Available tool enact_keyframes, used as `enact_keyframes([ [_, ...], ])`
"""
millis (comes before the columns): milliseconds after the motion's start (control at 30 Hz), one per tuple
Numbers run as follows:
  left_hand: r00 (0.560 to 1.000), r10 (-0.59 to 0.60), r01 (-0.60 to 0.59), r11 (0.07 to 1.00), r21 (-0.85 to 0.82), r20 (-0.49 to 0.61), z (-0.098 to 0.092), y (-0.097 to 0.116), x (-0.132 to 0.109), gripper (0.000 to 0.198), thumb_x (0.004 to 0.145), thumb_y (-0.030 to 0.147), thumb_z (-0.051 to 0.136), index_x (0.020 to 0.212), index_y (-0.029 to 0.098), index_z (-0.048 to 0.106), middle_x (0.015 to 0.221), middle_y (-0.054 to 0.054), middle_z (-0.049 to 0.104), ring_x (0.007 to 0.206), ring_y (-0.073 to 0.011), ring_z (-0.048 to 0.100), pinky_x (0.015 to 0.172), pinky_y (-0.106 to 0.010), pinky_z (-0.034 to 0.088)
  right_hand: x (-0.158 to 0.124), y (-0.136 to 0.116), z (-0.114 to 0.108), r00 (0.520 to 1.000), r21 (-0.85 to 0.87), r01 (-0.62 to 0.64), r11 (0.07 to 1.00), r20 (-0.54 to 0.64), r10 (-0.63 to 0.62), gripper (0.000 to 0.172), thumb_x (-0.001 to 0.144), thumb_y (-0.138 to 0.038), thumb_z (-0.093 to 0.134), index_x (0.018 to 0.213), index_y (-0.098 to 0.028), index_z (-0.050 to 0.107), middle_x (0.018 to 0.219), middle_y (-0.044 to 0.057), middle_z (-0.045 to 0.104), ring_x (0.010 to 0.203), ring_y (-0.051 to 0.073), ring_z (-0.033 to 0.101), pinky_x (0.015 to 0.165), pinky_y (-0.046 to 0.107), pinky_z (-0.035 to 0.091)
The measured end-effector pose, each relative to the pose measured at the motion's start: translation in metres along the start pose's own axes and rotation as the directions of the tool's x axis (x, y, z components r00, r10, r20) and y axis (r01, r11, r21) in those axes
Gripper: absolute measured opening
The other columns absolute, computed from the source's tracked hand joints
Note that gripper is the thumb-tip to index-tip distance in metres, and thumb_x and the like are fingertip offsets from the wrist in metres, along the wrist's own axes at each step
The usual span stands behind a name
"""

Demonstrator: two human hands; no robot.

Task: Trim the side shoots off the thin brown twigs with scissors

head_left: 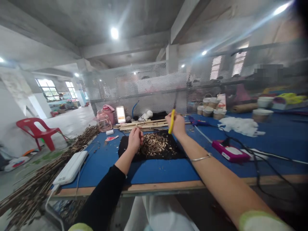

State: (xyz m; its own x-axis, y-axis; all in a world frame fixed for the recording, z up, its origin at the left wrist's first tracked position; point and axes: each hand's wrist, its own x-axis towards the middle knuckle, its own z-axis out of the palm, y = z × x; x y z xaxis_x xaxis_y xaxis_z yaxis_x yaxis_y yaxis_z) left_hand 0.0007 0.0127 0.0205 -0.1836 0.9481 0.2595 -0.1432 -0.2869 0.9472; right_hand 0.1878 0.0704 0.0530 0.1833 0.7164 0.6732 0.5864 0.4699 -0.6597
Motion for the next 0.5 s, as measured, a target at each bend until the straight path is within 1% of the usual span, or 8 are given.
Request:
enact_keyframes([
  [67,0.997,0.062,-0.06,0.997,0.038,-0.047,0.009,0.001,0.001,0.028,0.079,0.041,0.043,0.095,0.018,0.048,0.059,0.003,0.051,0.042,-0.0061,0.046,0.035,-0.013,0.028,-0.015,-0.001,0.012,0.999,-0.091,-0.009,0.996,0.049,0.014,0.029,0.07,-0.038,0.051,0.08,-0.014,0.063,0.069,0.008,0.063,0.062,0.018,0.055,0.058,0.026,0.039],
  [133,0.992,0.103,-0.1,0.994,0.046,-0.071,0.018,0.0,0.004,0.032,0.079,0.042,0.044,0.096,0.017,0.051,0.068,-0.001,0.058,0.049,-0.0073,0.051,0.037,-0.014,0.031,-0.028,-0.005,0.019,0.995,-0.121,0.046,0.992,0.091,-0.035,0.029,0.068,-0.037,0.055,0.086,-0.017,0.064,0.07,0.006,0.064,0.063,0.018,0.055,0.058,0.025,0.038],
  [200,0.989,0.136,-0.135,0.99,0.031,-0.052,0.024,-0.002,0.007,0.034,0.078,0.042,0.047,0.099,0.016,0.054,0.073,-0.003,0.06,0.05,-0.0071,0.051,0.036,-0.014,0.029,-0.034,-0.01,0.022,0.97,-0.055,0.137,0.989,0.211,-0.123,0.028,0.07,-0.04,0.054,0.083,-0.017,0.063,0.069,0.004,0.063,0.062,0.016,0.055,0.057,0.023,0.037],
  [233,0.989,0.144,-0.144,0.989,0.019,-0.03,0.025,-0.003,0.008,0.036,0.077,0.043,0.048,0.101,0.016,0.054,0.075,-0.003,0.06,0.049,-0.0067,0.05,0.035,-0.014,0.027,-0.033,-0.012,0.023,0.954,-0.026,0.153,0.988,0.265,-0.141,0.028,0.071,-0.042,0.053,0.081,-0.017,0.063,0.069,0.003,0.063,0.062,0.015,0.054,0.057,0.022,0.037],
  [333,0.989,0.145,-0.144,0.989,-0.024,0.029,0.022,-0.01,0.008,0.04,0.077,0.045,0.047,0.104,0.015,0.053,0.073,-0.002,0.061,0.039,-0.0041,0.043,0.033,-0.014,0.025,-0.027,-0.015,0.024,0.917,0.008,0.15,0.989,0.374,-0.142,0.033,0.072,-0.048,0.052,0.082,-0.017,0.059,0.071,0.002,0.062,0.062,0.014,0.054,0.057,0.022,0.037],
  [400,0.988,0.15,-0.149,0.988,-0.031,0.023,0.016,-0.014,0.005,0.039,0.078,0.045,0.047,0.102,0.014,0.053,0.072,-0.002,0.062,0.037,-0.0024,0.038,0.034,-0.014,0.025,-0.026,-0.013,0.025,0.898,0.028,0.132,0.991,0.42,-0.131,0.036,0.072,-0.048,0.054,0.091,-0.017,0.056,0.077,0.002,0.062,0.065,0.014,0.054,0.059,0.022,0.038],
  [500,0.99,0.137,-0.137,0.99,-0.032,0.008,0.01,-0.017,0.001,0.035,0.079,0.04,0.047,0.101,0.014,0.051,0.079,-0.004,0.063,0.04,-0.0022,0.04,0.036,-0.013,0.027,-0.037,-0.006,0.024,0.865,0.041,0.091,0.995,0.492,-0.099,0.041,0.071,-0.047,0.057,0.099,-0.017,0.054,0.087,0.004,0.062,0.073,0.015,0.055,0.065,0.024,0.04],
])
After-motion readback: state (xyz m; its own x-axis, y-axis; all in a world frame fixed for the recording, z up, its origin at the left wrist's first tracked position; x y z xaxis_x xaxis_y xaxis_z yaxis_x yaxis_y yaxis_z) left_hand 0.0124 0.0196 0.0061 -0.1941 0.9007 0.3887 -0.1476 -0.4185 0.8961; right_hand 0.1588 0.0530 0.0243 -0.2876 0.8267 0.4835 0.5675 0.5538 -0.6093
